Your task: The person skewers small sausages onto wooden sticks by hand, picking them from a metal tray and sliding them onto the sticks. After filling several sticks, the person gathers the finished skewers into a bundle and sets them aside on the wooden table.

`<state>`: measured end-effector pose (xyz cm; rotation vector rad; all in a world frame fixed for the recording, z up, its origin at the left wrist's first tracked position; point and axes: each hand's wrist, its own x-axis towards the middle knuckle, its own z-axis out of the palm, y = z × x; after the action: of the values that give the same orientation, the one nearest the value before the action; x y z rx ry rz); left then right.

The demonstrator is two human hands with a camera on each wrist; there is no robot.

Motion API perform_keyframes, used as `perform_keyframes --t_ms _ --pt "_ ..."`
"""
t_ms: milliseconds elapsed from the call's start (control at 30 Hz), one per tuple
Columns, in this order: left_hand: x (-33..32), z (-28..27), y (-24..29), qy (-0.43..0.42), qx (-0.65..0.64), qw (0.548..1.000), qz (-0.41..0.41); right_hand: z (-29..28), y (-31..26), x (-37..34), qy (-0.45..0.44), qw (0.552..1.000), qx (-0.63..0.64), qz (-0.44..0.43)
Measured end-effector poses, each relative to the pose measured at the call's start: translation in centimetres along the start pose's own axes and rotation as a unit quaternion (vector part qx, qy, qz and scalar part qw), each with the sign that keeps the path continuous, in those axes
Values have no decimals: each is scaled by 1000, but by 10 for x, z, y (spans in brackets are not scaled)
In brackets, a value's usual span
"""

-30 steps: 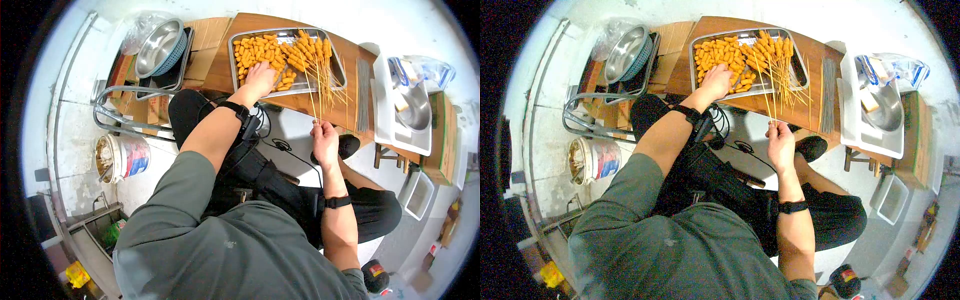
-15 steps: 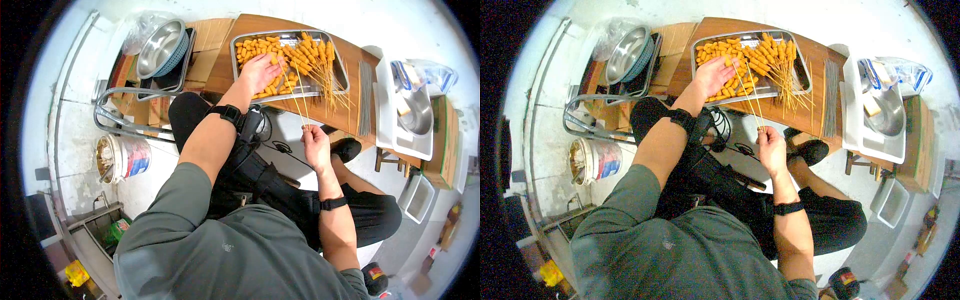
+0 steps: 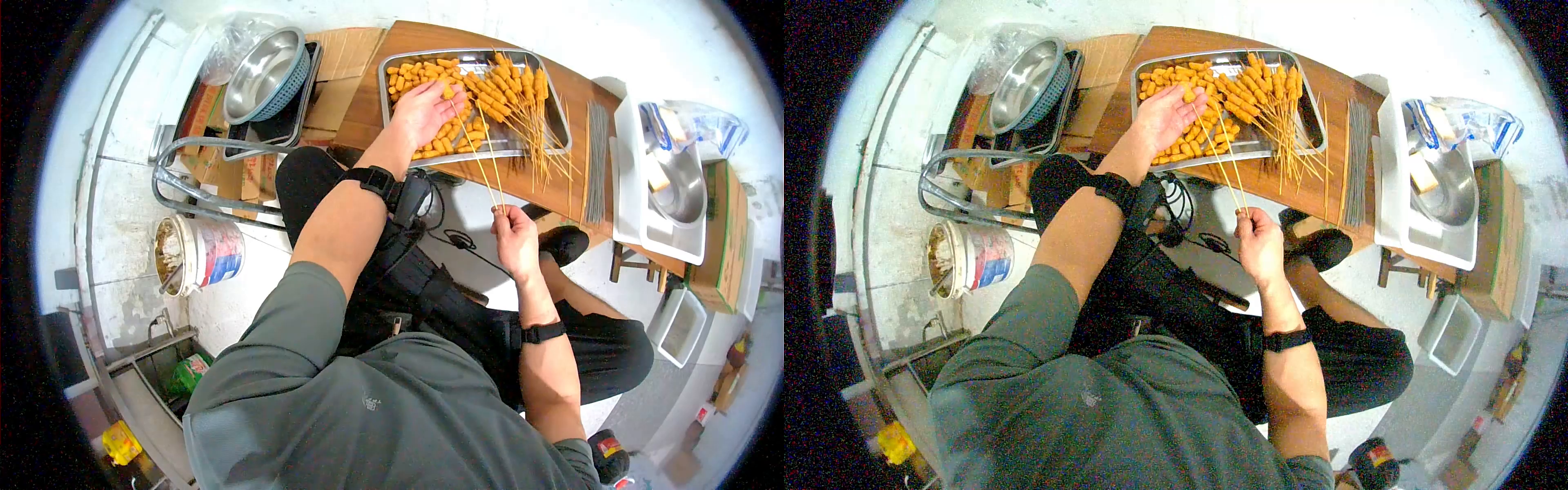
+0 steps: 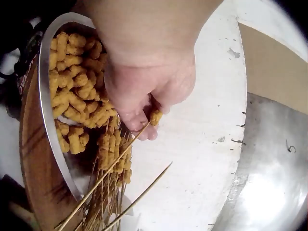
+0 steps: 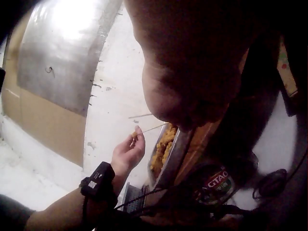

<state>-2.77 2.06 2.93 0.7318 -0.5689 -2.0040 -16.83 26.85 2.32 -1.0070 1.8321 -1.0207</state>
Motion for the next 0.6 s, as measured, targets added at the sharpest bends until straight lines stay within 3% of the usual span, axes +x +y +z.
perform_keyframes --t_ms 600 --pt "-9 4 -12 -21 5 1000 -22 8 18 6 5 1000 24 -6"
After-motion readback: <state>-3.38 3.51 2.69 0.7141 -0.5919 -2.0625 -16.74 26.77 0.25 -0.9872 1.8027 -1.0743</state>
